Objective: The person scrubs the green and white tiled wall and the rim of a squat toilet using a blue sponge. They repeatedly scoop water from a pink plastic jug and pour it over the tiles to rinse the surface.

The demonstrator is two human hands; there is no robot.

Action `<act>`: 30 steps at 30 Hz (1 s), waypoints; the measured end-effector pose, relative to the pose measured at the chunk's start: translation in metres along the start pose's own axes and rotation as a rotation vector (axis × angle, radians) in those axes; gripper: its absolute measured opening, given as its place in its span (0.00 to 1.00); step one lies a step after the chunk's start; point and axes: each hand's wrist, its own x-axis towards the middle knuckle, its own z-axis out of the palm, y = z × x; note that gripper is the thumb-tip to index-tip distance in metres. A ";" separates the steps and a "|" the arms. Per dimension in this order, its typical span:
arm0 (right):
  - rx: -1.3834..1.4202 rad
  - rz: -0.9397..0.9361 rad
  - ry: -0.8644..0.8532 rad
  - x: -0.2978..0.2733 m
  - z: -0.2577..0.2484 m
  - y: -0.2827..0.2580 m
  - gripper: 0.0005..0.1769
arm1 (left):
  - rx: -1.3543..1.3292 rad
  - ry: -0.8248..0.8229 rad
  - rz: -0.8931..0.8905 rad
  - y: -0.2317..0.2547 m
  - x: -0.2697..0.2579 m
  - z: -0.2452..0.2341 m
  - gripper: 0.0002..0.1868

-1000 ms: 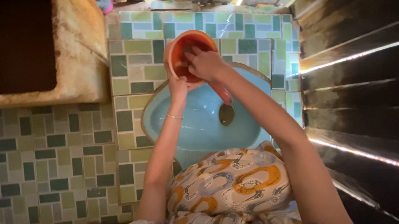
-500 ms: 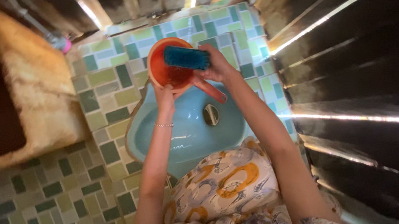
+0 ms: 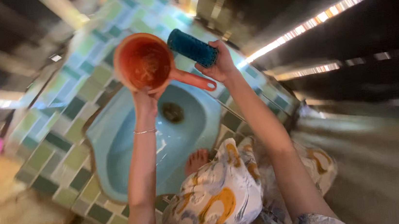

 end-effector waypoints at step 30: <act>0.298 -0.401 0.342 -0.213 -0.219 0.041 0.27 | 0.057 -0.066 -0.416 -0.093 0.060 -0.008 0.40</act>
